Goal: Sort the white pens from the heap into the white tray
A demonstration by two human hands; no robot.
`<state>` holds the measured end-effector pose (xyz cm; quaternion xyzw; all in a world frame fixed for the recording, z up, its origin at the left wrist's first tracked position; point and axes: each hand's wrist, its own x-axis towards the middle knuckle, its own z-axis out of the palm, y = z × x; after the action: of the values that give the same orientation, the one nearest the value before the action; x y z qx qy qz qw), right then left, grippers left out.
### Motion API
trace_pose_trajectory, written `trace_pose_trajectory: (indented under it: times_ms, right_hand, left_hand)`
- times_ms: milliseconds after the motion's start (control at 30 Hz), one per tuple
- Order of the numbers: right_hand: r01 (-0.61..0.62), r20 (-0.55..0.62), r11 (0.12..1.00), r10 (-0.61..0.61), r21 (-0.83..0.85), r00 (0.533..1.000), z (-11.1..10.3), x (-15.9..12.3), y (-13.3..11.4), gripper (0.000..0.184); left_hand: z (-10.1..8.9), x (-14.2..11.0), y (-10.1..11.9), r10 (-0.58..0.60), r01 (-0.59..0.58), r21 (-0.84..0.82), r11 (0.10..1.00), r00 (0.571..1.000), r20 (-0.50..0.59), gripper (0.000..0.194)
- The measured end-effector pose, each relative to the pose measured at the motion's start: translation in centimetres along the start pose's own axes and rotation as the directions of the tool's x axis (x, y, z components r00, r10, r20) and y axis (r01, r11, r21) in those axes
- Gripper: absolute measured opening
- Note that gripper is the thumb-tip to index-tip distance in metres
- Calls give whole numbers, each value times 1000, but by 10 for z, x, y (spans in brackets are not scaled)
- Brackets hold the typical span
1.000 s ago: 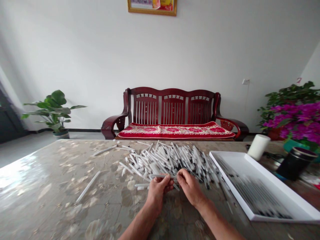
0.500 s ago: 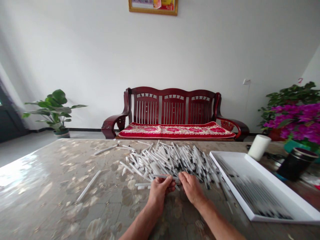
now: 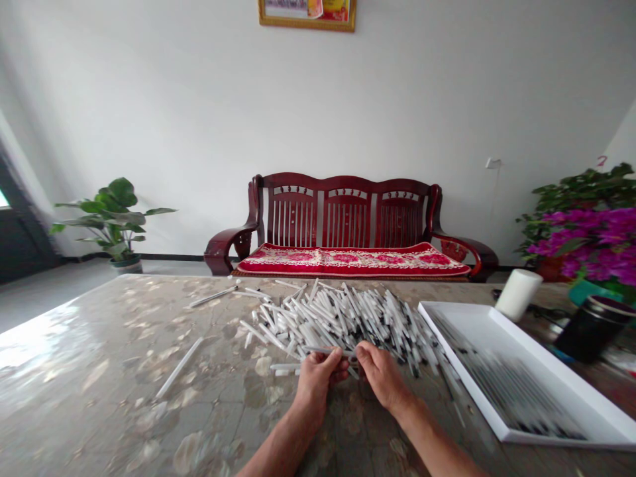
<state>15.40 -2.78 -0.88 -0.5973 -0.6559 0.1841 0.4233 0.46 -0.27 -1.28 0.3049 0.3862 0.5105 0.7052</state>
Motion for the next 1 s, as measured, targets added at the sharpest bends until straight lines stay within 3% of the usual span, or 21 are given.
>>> trace_pose_trajectory:
  times_ms: [100, 300, 433, 533, 667, 867, 1000]
  right_hand:
    - [17, -5, 1000, -17, -1, 1000, 1, 0, 0, 41]
    - [-82, 7, 992, 81, 99, 997, 3, 0, 1, 49]
    - [-50, 36, 992, 46, 113, 998, 2, -1, -5, 43]
    - [-162, 68, 961, 150, 223, 986, 5, -1, -8, 47]
    - [-379, 226, 827, 310, 416, 924, 11, -2, -10, 55]
    - [-467, 300, 773, 365, 429, 881, 15, -4, -13, 64]
    - [-428, 296, 802, 325, 416, 898, 4, 2, -7, 65]
  left_hand:
    - [-1, 0, 0, -4, 4, 1, 1000, 1000, 1, 41]
    - [-1, -1, 0, 6, -6, -5, 1000, 1000, 12, 44]
    - [-1, 0, 1, -3, 3, -5, 1000, 1000, 4, 47]
    - [-1, 0, 2, 15, -16, 19, 1000, 1000, 25, 48]
    - [-1, 1, 5, 67, -69, 39, 997, 997, 43, 49]
    - [-2, 3, 6, 124, -129, 62, 990, 989, 79, 51]
    - [-3, 5, 3, 127, -129, 53, 990, 991, 37, 52]
